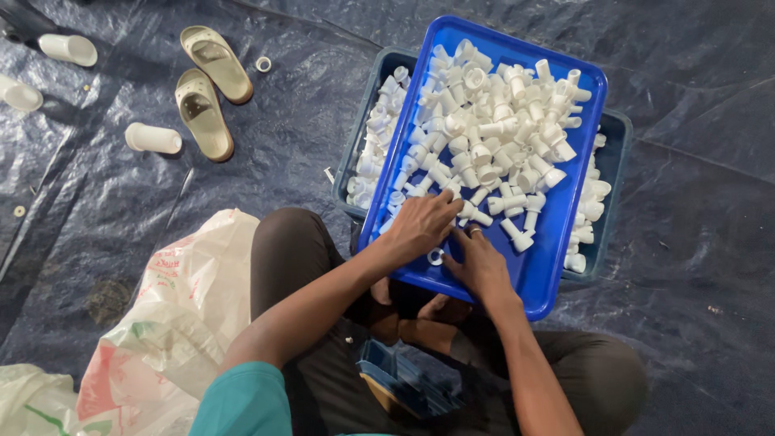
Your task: The person sits on the floor and assembles small white plastic components by hand, picking up pieces from a blue tray and snapping them together. The assembled units are placed back into the tray. The person occasionally pauses to look around the room.
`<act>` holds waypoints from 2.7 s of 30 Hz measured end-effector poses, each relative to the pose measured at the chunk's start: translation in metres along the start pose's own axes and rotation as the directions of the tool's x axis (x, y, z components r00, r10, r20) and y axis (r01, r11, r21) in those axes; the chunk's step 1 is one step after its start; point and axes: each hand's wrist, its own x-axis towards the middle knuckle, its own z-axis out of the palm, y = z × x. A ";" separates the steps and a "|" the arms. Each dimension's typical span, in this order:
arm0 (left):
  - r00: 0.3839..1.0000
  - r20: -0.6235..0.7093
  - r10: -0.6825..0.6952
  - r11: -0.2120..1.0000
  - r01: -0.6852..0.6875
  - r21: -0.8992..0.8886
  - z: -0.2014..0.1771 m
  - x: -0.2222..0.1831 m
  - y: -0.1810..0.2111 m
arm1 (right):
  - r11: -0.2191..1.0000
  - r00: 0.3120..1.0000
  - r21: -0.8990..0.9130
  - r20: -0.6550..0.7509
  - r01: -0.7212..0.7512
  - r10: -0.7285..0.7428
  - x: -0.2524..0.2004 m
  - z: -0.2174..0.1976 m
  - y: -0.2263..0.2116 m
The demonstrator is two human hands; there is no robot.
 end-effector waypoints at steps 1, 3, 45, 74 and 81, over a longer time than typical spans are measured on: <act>0.998 0.046 -0.033 0.997 0.030 0.069 0.001 -0.002 -0.002 | 1.000 0.997 0.007 0.072 -0.026 0.026 0.000 0.001 0.002; 0.971 0.213 -0.112 0.983 0.076 0.170 0.005 -0.007 -0.005 | 0.997 0.974 0.014 0.212 -0.082 0.077 0.002 -0.001 0.007; 0.987 -0.114 -0.114 0.717 0.002 -0.697 -0.029 0.016 0.005 | 0.380 0.966 0.923 -0.043 -0.059 0.254 0.013 -0.034 0.017; 0.927 0.248 -0.282 0.334 0.337 -0.880 -0.037 0.019 0.010 | 0.446 0.932 0.890 -0.074 -0.099 0.354 0.008 -0.050 -0.001; 0.914 0.321 -0.249 0.119 0.358 -0.926 -0.020 0.024 0.001 | 0.416 0.942 0.909 -0.128 -0.013 0.311 0.010 -0.044 0.008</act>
